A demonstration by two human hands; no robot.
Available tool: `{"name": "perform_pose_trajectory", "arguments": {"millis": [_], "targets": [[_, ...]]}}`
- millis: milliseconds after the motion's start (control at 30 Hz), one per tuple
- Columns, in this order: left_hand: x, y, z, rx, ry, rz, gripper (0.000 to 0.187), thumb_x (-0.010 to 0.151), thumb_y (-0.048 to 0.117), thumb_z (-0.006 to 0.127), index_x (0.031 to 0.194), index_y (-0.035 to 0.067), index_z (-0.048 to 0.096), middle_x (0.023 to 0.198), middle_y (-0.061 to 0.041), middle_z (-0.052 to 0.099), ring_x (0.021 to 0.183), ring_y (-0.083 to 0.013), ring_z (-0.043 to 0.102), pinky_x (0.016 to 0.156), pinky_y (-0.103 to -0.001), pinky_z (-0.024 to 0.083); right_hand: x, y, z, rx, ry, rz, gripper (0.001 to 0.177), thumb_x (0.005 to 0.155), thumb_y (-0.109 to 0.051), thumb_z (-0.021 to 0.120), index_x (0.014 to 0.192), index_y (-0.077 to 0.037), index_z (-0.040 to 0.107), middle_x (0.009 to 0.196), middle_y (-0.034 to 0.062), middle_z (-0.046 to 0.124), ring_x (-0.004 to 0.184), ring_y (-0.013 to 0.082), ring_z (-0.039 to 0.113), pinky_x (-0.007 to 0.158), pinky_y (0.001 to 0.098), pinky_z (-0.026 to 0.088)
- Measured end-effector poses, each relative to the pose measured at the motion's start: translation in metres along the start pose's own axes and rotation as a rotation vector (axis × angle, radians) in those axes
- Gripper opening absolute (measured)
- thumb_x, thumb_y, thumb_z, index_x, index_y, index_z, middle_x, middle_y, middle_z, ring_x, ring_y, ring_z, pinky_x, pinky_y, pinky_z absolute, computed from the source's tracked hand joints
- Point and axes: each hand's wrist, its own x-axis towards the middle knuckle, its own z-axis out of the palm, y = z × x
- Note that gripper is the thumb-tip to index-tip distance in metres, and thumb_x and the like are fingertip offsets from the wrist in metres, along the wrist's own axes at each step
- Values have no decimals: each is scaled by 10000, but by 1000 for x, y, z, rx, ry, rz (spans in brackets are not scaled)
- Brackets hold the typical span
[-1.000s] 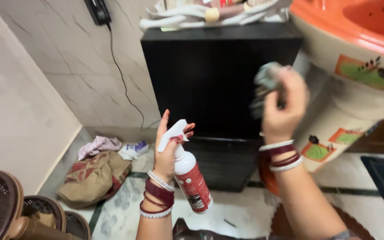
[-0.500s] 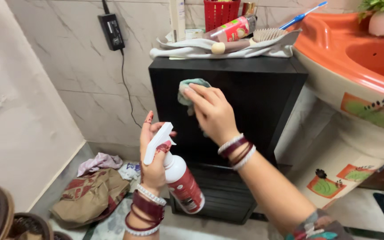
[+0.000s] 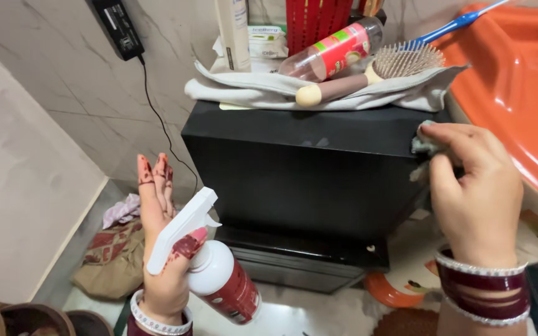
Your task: The person cleans the exterior of a black bathroom cabinet using a spray bottle and a cloth. They repeatedly spray the surface and wipe it down, focusing on the front and side panels of the cabinet next to a pedestal sink.
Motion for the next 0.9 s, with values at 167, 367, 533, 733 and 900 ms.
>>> {"name": "perform_pose_trajectory", "arguments": {"millis": [167, 367, 533, 733, 900], "targets": [[16, 19, 2, -75, -10, -35, 1038, 877, 280, 590, 1686, 14, -3, 1688, -270, 283, 1585, -375, 315, 1291, -460, 263, 15, 0, -3, -62, -87, 98, 321, 969, -31, 640, 1288, -20, 673, 1147, 186, 690, 1027, 360, 672, 885, 425, 521], [23, 66, -3, -155, -13, -233, 1019, 860, 256, 576, 1681, 43, 10, 1458, -254, 534, 1297, -306, 576, 1126, -386, 432, 40, 6, 22, 13, -34, 236, 231, 924, -20, 673, 1154, -27, 664, 1095, 185, 709, 1022, 362, 693, 889, 430, 542], [36, 98, 1, -147, 5, -359, 1014, 805, 153, 541, 1676, 59, 32, 1399, -229, 578, 1221, -269, 608, 1041, -352, 463, 58, -17, 36, -61, -87, 247, 272, 925, -70, 674, 1184, 10, 645, 1169, 219, 682, 1077, 416, 641, 940, 484, 508], [56, 110, 12, -139, 39, -411, 889, 864, -28, 481, 1657, 55, 88, 1354, -215, 597, 1096, -245, 646, 988, -339, 509, 43, -76, 56, -57, -181, 196, 450, 950, -62, 600, 1378, 64, 542, 1391, 278, 582, 1252, 439, 562, 1086, 488, 439], [71, 122, 7, -156, 35, -458, 889, 868, -36, 466, 1665, 69, 87, 1300, -209, 633, 986, -231, 676, 900, -334, 551, 29, -119, 84, -79, -291, 140, 590, 864, -6, 568, 1435, 96, 458, 1465, 299, 503, 1364, 436, 488, 1158, 494, 377]]}}
